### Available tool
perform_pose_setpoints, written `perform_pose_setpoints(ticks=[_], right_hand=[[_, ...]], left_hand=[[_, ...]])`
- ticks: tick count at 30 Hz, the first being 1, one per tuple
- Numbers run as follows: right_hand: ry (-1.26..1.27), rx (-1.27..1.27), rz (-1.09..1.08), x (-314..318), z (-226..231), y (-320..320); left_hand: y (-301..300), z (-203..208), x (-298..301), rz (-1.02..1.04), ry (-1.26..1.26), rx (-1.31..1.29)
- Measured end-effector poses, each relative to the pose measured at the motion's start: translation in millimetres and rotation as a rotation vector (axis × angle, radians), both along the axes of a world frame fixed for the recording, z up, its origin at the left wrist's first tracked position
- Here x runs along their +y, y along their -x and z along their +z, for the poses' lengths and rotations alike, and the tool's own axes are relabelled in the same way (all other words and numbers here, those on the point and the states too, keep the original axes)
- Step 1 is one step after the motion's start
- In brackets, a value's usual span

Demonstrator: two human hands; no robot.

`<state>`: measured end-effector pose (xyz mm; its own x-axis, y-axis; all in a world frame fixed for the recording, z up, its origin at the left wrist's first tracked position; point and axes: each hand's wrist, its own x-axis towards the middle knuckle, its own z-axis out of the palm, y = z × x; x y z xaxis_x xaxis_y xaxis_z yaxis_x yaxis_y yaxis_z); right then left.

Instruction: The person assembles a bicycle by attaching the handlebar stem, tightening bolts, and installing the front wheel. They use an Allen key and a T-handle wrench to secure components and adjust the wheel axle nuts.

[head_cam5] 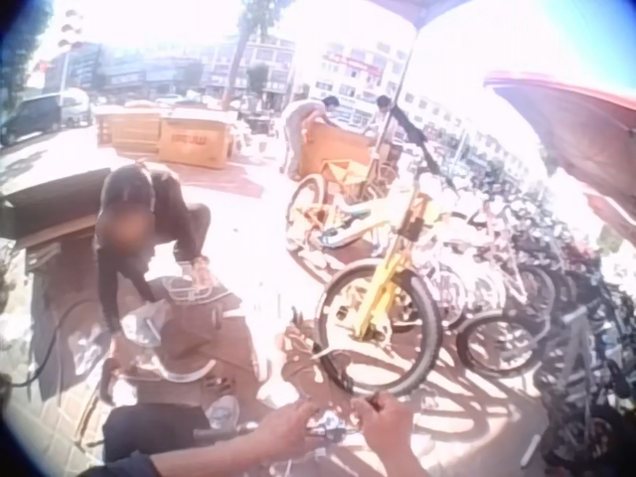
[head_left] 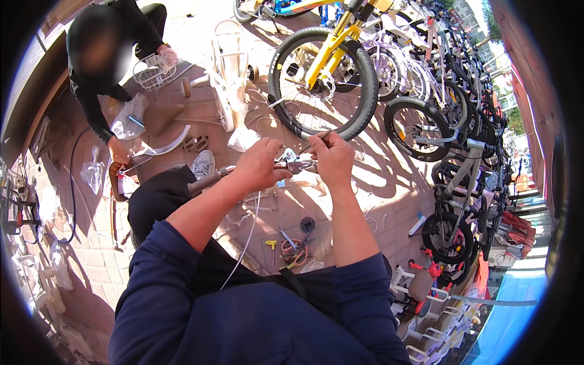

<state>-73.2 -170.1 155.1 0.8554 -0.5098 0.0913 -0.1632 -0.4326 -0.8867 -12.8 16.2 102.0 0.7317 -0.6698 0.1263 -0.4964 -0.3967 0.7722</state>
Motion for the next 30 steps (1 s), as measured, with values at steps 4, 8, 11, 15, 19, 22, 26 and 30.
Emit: perform_pose_setpoints(ticks=[4, 8, 11, 15, 19, 22, 26, 30], right_hand=[[-0.094, 0.012, -0.011, -1, -6, 1], [-0.172, -0.008, -0.011, 0, -7, 0], [-0.234, 0.014, 0.110, -3, -9, 0], [0.263, 0.212, 0.086, 6, 12, -2], [0.078, 0.080, 0.116, 3, -1, -1], [-0.318, 0.123, 0.222, -4, -1, -2], [0.164, 0.130, 0.034, 10, 6, -2], [-0.296, 0.034, 0.155, 9, 1, -3]], left_hand=[[2, -6, -8, -0.026, 0.061, -0.034], [8, -4, -10, -0.011, 0.047, -0.033], [11, -5, -14, -0.001, 0.075, -0.033], [11, -4, -18, -0.007, 0.102, -0.086], [8, -6, -22, -0.024, 0.059, -0.127], [7, -4, -22, -0.029, 0.037, -0.123], [13, -6, -22, -0.012, 0.012, -0.082], [12, -3, -22, -0.010, -0.015, -0.094]])
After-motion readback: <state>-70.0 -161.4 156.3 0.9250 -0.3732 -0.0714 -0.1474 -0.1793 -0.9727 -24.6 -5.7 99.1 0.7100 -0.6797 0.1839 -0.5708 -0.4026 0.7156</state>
